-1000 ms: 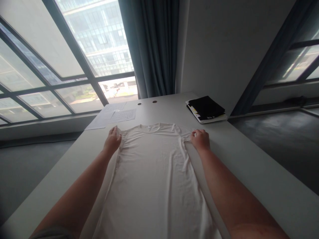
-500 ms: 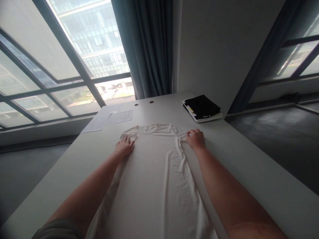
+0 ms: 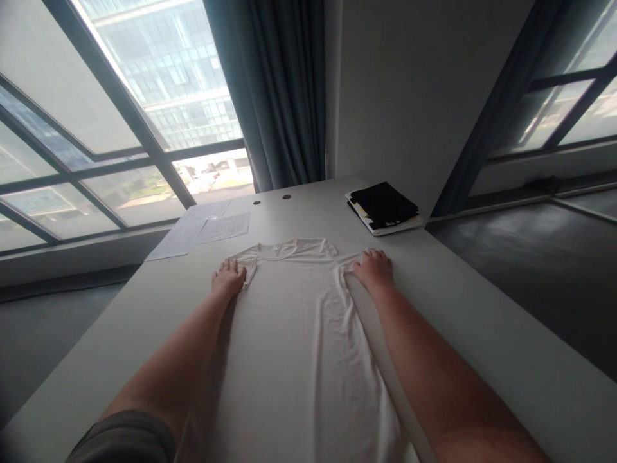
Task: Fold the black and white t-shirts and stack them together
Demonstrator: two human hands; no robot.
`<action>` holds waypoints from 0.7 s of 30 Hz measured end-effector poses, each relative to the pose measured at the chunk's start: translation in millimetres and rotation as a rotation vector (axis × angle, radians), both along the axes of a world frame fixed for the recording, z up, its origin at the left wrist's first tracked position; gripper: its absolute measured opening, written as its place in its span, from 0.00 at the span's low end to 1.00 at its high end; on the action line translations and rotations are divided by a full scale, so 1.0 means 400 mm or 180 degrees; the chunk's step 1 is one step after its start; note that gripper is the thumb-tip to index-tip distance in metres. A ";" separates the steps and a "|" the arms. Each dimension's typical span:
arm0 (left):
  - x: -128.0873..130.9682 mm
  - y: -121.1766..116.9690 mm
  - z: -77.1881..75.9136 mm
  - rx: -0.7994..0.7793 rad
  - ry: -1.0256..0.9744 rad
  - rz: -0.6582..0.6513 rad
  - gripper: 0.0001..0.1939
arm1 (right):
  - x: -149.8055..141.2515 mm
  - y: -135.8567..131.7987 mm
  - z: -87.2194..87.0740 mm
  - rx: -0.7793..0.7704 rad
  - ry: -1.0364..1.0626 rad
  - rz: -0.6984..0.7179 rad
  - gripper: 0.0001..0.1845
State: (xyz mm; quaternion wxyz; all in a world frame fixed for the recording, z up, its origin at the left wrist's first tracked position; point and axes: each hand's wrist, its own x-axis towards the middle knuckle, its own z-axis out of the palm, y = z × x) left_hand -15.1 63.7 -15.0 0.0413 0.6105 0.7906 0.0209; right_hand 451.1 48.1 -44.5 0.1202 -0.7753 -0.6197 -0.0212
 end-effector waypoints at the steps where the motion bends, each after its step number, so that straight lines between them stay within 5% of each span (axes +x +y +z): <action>1: 0.000 -0.001 0.002 -0.0007 0.0007 0.0015 0.39 | -0.002 -0.004 0.004 -0.0076 0.0014 -0.0087 0.28; 5: 0.018 0.002 0.021 -0.0030 0.0095 0.0119 0.38 | -0.021 -0.016 0.026 -0.0151 0.0025 -0.0256 0.31; 8: 0.071 0.009 0.026 0.0140 0.0184 -0.0023 0.39 | -0.057 -0.021 0.047 0.0192 -0.0088 0.0222 0.31; 11: 0.164 0.013 0.009 0.0312 0.0193 -0.0507 0.39 | -0.109 -0.023 0.057 0.0371 -0.0107 0.0879 0.31; 14: 0.278 0.016 -0.015 0.0260 0.0116 -0.0824 0.39 | -0.150 -0.024 0.047 -0.0082 -0.0055 0.1396 0.33; 21: 0.499 0.072 -0.025 0.0166 -0.0352 -0.1431 0.38 | -0.154 -0.033 0.027 -0.0578 0.0036 0.1457 0.35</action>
